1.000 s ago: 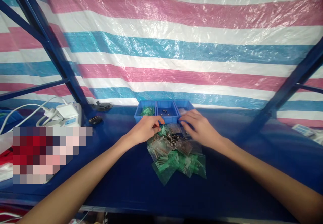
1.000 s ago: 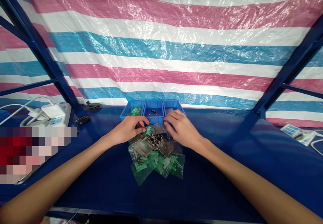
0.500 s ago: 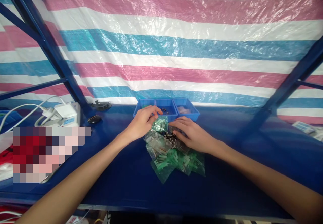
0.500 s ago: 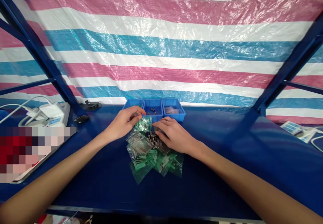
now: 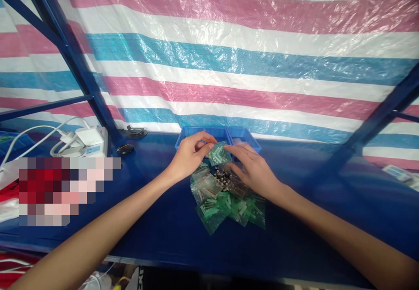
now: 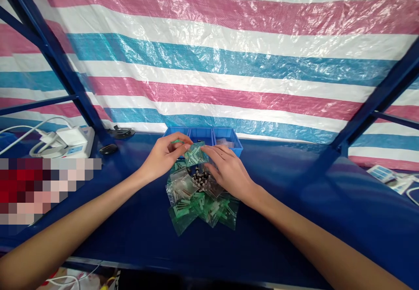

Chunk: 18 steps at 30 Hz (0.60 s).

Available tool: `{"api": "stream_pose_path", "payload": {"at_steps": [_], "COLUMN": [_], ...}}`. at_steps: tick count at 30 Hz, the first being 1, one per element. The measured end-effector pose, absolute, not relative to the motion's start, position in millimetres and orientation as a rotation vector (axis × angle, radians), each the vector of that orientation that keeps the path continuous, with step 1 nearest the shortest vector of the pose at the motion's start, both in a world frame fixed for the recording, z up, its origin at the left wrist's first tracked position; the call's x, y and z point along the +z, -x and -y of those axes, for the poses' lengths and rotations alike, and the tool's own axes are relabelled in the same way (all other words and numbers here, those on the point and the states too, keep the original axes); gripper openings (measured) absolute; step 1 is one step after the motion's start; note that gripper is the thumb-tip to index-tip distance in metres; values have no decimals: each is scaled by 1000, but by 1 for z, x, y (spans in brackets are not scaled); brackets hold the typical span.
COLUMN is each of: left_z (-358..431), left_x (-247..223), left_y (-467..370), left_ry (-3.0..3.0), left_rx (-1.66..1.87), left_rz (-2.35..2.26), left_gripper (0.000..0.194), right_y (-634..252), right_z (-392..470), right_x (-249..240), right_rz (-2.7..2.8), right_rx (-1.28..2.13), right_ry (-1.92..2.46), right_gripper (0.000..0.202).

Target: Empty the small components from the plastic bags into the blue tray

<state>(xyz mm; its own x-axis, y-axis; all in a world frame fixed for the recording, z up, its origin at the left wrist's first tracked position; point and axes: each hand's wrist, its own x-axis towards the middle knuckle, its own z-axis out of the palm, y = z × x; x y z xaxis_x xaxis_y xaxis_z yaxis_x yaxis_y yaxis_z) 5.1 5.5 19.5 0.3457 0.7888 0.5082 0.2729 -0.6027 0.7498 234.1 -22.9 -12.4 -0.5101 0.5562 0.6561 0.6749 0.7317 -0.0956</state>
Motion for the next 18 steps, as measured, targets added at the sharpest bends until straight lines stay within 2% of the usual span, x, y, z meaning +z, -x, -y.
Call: {"api": "stream_pose_path", "payload": {"at_steps": [4, 9, 13, 18], "left_z": [-2, 3, 5, 10], "left_x": [19, 12, 8, 4], "left_y": [-9, -9, -4, -6], "left_ry": [-1986, -2056, -2517, -2969], "left_rx": [1164, 1119, 1180, 935], "left_rz": [-818, -788, -889, -904], "left_gripper": [18, 30, 50, 52], "right_y": [-234, -230, -225, -221], "right_z": [26, 32, 36, 43], "right_x": [-11, -2, 5, 9], "right_rz": [2202, 2050, 1928, 1889], "right_rx": [-233, -65, 238, 453], "right_ry": [951, 1060, 1130, 987], "right_gripper": [32, 23, 25, 27]}}
